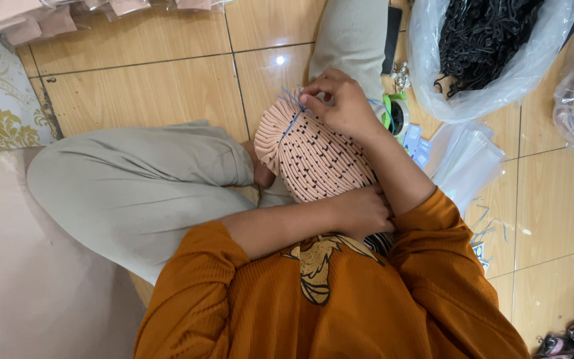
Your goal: The person sits on the floor and packages pairs of socks into clear plastic bags. They place the socks inside the bags, attach a cardboard header card, and seal the packaging. The person also handles a stack of socks and plastic bags during the process.
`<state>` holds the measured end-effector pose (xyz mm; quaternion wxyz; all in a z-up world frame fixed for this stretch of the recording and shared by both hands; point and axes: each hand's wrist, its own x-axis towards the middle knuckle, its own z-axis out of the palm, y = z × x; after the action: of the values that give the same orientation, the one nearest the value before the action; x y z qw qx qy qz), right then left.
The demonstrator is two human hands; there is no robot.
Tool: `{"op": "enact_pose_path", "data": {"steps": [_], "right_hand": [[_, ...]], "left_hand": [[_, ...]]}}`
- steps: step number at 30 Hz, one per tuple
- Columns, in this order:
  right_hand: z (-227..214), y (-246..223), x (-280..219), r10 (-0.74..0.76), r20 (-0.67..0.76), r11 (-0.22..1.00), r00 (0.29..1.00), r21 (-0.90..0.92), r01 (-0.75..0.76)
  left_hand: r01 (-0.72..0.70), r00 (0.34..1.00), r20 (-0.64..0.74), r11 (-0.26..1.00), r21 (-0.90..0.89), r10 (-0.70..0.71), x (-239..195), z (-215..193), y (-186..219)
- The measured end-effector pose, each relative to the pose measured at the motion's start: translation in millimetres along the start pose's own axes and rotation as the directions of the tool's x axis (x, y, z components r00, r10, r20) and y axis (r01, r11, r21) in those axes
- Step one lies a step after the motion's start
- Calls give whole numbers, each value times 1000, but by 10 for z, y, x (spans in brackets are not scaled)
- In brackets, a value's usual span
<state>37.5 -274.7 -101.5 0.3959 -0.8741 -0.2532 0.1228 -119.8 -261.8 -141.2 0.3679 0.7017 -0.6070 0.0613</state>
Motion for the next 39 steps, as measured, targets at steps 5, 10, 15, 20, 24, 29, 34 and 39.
{"op": "enact_pose_path", "data": {"steps": [5, 10, 15, 20, 24, 29, 34, 39], "right_hand": [[198, 102, 102, -117, -119, 989, 986, 77, 126], [49, -83, 244, -204, -200, 971, 958, 86, 225], [-217, -330, 367, -292, -430, 941, 854, 32, 337], [-19, -156, 174, -21, 4, 847, 1000, 532, 16], [-140, -149, 292, -174, 93, 968, 980, 202, 152], [-270, -223, 513, -175, -10, 949, 985, 265, 171], [-445, -44, 307, -220, 49, 959, 974, 193, 207], [-299, 21, 74, -247, 35, 969, 968, 11, 247]], "left_hand": [[11, 946, -324, 999, 53, 7, -35, 64, 32], [37, 999, 21, 999, -34, -36, -57, -64, -22], [27, 999, -19, 999, -30, -28, -71, -68, -83], [18, 999, -42, 999, -46, -20, -80, -28, -67], [14, 998, -59, 997, -73, -18, -41, -62, -99], [5, 994, -108, 999, 35, -1, -5, -11, -87], [20, 994, -107, 1000, 8, -19, -53, 49, -105], [21, 1000, -15, 1000, -13, -22, -32, 22, -57]]}}
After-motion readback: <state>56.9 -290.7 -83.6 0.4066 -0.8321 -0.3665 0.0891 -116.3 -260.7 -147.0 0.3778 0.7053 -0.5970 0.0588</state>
